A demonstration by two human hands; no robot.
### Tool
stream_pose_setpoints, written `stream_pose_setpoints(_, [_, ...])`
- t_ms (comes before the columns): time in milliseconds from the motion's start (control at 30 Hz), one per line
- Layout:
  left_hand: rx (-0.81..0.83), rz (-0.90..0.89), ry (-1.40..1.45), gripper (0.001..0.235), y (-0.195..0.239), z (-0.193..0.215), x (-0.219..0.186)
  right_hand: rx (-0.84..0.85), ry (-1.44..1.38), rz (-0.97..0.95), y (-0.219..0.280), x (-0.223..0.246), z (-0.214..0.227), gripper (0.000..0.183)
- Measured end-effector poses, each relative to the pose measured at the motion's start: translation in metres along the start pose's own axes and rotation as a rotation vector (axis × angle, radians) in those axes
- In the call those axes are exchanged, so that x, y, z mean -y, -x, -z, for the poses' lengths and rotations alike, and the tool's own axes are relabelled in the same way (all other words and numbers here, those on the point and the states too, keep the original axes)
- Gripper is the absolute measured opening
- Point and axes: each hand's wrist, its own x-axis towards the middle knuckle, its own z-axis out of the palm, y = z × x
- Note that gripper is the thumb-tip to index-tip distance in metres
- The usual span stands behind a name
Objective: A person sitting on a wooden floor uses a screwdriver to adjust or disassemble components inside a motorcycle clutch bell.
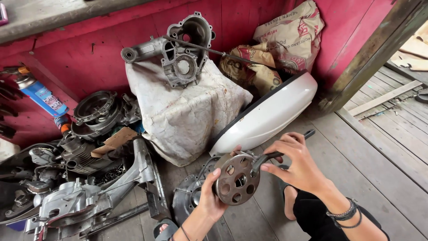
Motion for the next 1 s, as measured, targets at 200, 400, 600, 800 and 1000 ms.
stream_pose_setpoints(200, [0.257,-0.162,-0.194,0.101,0.0,0.0,0.004,-0.057,0.088,0.069,0.006,0.011,0.003,0.032])
stream_pose_setpoints(400, [0.256,-0.167,-0.246,0.1,-0.001,0.003,0.004,-0.071,0.21,0.115,0.009,0.007,-0.002,0.034])
stream_pose_setpoints(600, [0.236,-0.176,-0.279,0.096,-0.003,0.003,0.004,-0.027,0.185,0.115,0.015,0.013,-0.011,0.033])
stream_pose_setpoints(800, [0.302,-0.231,-0.305,0.099,-0.014,-0.001,0.006,-0.126,0.224,0.117,0.015,0.002,-0.008,0.039])
stream_pose_setpoints(1000, [0.27,-0.138,-0.291,0.105,-0.018,-0.012,0.006,-0.173,0.28,0.092,0.014,0.004,0.01,0.031])
